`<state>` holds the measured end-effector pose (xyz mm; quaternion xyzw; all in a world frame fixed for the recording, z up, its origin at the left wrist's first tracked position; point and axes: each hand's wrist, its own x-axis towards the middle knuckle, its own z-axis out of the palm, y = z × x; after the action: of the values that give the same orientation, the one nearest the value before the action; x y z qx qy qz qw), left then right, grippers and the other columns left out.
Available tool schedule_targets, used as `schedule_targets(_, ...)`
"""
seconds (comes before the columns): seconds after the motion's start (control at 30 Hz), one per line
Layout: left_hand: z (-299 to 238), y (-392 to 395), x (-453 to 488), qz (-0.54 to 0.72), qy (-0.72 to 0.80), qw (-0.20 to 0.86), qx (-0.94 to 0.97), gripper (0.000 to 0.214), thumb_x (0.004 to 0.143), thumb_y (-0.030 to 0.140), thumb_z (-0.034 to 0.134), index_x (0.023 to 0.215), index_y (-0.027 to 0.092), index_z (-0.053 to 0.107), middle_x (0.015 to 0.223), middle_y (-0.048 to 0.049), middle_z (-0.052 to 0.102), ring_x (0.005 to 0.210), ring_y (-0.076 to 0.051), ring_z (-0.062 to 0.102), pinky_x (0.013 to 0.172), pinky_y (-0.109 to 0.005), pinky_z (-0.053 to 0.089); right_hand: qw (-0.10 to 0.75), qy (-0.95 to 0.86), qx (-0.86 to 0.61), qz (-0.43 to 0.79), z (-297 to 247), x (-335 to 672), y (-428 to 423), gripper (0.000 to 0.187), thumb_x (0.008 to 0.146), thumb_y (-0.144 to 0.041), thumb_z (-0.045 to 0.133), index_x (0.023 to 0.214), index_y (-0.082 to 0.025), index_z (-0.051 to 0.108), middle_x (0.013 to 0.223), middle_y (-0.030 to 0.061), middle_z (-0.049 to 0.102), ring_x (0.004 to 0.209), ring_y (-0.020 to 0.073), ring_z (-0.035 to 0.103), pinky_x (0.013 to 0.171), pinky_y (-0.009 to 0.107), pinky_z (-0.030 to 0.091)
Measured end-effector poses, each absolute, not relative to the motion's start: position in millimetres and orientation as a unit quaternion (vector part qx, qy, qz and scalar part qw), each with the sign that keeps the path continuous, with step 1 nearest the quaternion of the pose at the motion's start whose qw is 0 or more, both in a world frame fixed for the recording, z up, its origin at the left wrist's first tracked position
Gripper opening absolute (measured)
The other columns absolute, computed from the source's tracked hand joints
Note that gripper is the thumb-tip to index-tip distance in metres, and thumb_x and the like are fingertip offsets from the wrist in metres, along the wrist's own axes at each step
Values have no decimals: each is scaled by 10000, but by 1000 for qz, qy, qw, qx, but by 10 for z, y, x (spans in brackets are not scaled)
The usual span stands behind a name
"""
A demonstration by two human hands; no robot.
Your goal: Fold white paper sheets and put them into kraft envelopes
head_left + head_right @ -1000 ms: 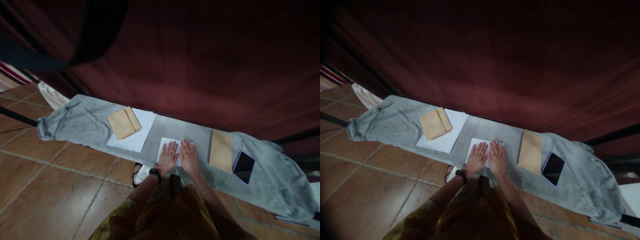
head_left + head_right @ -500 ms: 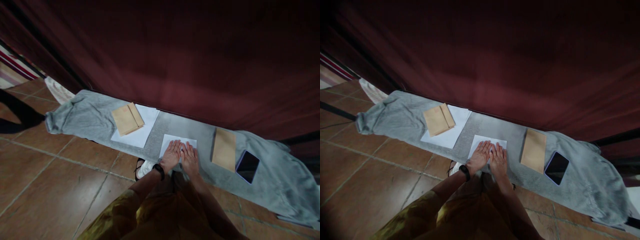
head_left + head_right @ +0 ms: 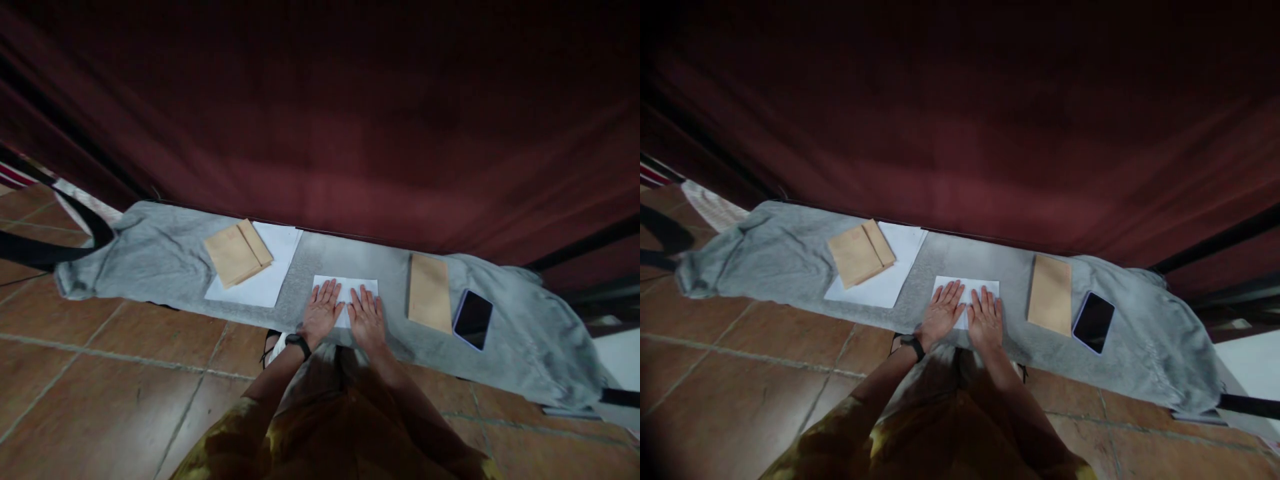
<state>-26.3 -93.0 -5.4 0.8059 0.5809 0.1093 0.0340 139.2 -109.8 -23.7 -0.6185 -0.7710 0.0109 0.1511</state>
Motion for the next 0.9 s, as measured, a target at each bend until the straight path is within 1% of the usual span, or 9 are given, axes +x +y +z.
schedule_targets(0.1, -61, -952, -375, 110, 613, 23, 782, 583, 1064, 418, 293, 1572, 154, 398, 1655, -109, 363, 1554, -244, 296, 1277, -483, 242, 153, -765, -626, 11, -249, 1383, -1085, 520, 1088, -345, 343, 1591, -225, 395, 1670, 115, 319, 1520, 285, 350, 1256, 528, 171)
schedule_targets(0.2, -77, -981, -512, 111, 635, 17, 765, 596, 1064, 417, 280, 1583, 143, 379, 1649, -121, 365, 1545, -250, 317, 1268, -488, 267, 148, -760, -632, 16, -246, 1373, -1075, 519, 1084, -365, 355, 1583, -237, 414, 1674, 97, 318, 1515, 278, 359, 1265, 512, 156)
schedule_targets(0.43, -101, -1162, -701, 122, 658, -16, 743, 594, 1059, 387, 289, 1568, 104, 404, 1596, -151, 449, 1530, -275, 348, 1250, -500, 304, 140, -756, -639, 33, -194, 1349, -1069, 524, 1077, -369, 356, 1582, -242, 415, 1675, 87, 313, 1529, 263, 339, 1270, 507, 155)
schedule_targets(0.53, -105, -1246, -719, 120, 664, -28, 738, 584, 1058, 363, 279, 1560, 100, 417, 1585, -150, 467, 1524, -277, 360, 1240, -497, 323, 135, -752, -643, 43, -179, 1342, -1063, 529, 1072, -374, 362, 1583, -248, 411, 1678, 82, 303, 1538, 255, 323, 1273, 503, 146)
schedule_targets(0.63, -91, -1287, -733, 120, 664, -28, 737, 573, 1055, 346, 274, 1565, 126, 415, 1580, -132, 480, 1515, -273, 378, 1230, -503, 342, 133, -751, -644, 51, -183, 1348, -1053, 533, 1070, -375, 365, 1586, -248, 405, 1683, 80, 291, 1544, 253, 311, 1272, 505, 144)
schedule_targets(0.7, -76, -1298, -727, 125, 669, -29, 732, 569, 1052, 339, 278, 1561, 133, 426, 1581, -135, 477, 1509, -284, 388, 1224, -520, 349, 135, -751, -643, 56, -186, 1351, -1044, 533, 1072, -379, 362, 1587, -248, 402, 1683, 81, 291, 1546, 252, 307, 1270, 507, 148)
schedule_targets(0.8, -53, -1316, -663, 134, 674, -34, 726, 564, 1047, 320, 290, 1548, 107, 439, 1598, -164, 442, 1507, -302, 389, 1218, -535, 352, 134, -749, -646, 62, -171, 1330, -1039, 531, 1076, -379, 352, 1584, -237, 406, 1683, 88, 289, 1547, 265, 305, 1266, 530, 152)
schedule_targets(0.9, -31, -1346, -535, 137, 637, -26, 758, 550, 1053, 313, 300, 1554, 127, 428, 1620, -142, 420, 1522, -277, 365, 1230, -509, 346, 128, -765, -627, 77, -125, 1276, -1074, 525, 1079, -363, 336, 1577, -220, 418, 1685, 79, 284, 1546, 273, 306, 1265, 544, 159)
